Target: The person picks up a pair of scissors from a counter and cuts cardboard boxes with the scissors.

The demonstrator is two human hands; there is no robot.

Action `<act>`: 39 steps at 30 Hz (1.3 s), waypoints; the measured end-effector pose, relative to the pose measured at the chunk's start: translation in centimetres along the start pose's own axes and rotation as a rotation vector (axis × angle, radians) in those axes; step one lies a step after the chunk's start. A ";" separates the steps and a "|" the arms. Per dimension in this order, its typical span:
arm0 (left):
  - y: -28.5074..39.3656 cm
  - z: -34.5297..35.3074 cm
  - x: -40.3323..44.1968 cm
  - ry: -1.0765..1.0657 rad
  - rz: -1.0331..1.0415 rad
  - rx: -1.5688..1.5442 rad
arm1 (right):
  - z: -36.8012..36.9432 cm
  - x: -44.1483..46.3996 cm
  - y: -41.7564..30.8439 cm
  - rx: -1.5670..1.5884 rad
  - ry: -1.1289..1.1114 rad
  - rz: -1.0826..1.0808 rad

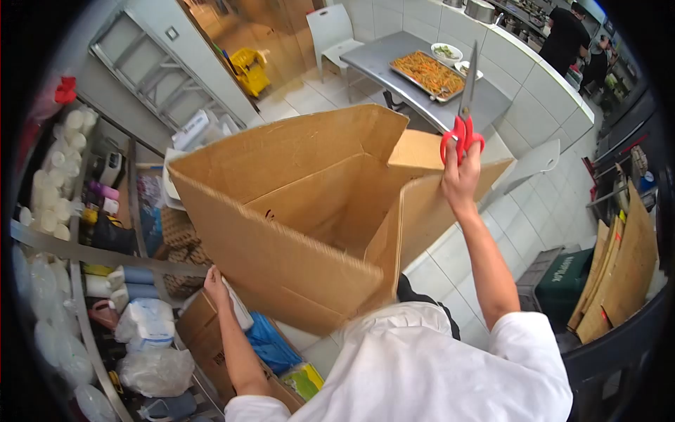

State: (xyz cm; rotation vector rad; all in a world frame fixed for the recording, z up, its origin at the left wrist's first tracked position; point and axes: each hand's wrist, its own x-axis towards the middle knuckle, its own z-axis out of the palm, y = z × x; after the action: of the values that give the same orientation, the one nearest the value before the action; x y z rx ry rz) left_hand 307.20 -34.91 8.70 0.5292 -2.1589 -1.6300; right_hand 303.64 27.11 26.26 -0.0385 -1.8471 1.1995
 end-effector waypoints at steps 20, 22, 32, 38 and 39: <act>3.7 0.5 -17.1 0.047 -0.533 -0.615 | 2.6 -22.2 -7.9 -0.210 -0.813 0.373; 5.8 0.5 -20.4 0.074 -0.068 -0.106 | 1.6 -22.2 -8.6 -0.110 -0.941 0.445; 13.7 7.8 -32.4 -0.374 0.028 0.522 | -3.7 -20.4 -6.7 0.284 -1.081 0.837; 11.0 3.5 -31.8 -0.352 0.156 0.671 | -7.5 -14.5 -2.3 0.249 -1.035 0.910; 10.8 2.4 -31.3 -0.361 0.162 0.664 | -8.4 -13.9 -1.2 0.227 -0.992 0.901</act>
State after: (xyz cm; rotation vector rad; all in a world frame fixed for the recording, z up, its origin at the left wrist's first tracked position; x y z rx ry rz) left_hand 332.04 -14.20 16.20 0.2282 -2.9300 -0.9475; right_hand 318.14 26.03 18.98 -0.1918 -2.6303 2.3437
